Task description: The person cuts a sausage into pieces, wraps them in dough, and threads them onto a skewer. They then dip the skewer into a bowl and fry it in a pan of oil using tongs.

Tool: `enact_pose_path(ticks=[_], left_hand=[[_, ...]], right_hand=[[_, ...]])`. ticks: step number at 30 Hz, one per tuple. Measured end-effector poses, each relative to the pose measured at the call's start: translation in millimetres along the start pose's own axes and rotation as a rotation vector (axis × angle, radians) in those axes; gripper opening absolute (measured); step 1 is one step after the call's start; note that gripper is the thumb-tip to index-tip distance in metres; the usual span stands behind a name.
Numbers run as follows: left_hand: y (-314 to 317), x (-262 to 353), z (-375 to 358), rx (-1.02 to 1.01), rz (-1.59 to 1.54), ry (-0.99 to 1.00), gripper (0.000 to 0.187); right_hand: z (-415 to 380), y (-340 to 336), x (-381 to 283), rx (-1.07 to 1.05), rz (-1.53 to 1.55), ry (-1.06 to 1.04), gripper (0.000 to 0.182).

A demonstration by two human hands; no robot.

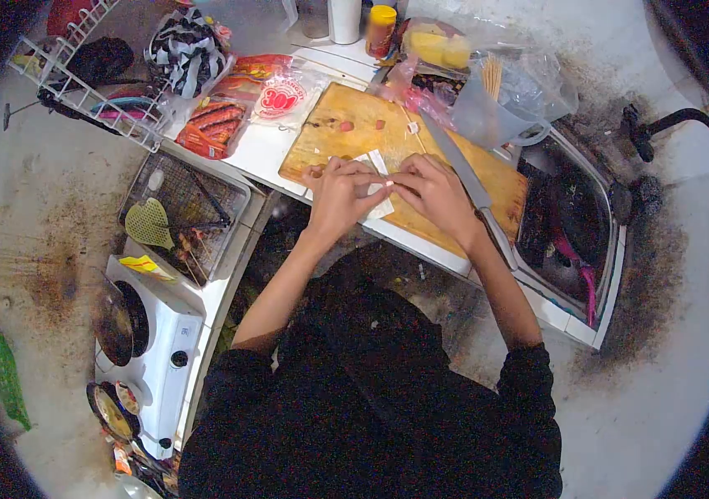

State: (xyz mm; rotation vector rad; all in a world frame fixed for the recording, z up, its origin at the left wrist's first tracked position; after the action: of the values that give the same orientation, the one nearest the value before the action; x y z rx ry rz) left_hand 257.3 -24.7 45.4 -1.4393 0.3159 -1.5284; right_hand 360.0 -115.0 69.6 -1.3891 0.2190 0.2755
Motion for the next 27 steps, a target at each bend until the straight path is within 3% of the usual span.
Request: enact_pose_path(ticks=[8,10,22,27], left_hand=[[-9,0,7,-0.006,0.049,-0.030,0.019],[-8,-3,11,-0.027,0.089,-0.042,0.020],[-5,-21,10,0.062,-0.055,-0.072,0.022],[2,-24,9,0.100,-0.160,0.013,0.016]], right_hand=[[12,0,9,0.006,0.120,0.034,0.014],[14,-1,13,0.089,0.183,0.061,0.015],[18,3,18,0.007,0.099,0.004,0.019],[29,8,23,-0.013,0.120,-0.022,0.017]])
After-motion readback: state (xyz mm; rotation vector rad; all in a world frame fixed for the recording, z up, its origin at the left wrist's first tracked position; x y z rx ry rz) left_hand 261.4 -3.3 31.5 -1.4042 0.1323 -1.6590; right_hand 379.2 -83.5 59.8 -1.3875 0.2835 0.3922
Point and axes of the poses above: each hand's wrist, its own z-axis towards the middle knuckle, its own y-axis out of the palm, x = y × z, the point moved 6 cm from there along z, towards the middle knuckle, and after that the axes turned 13 degrees about -x, right-handed, at the moved point
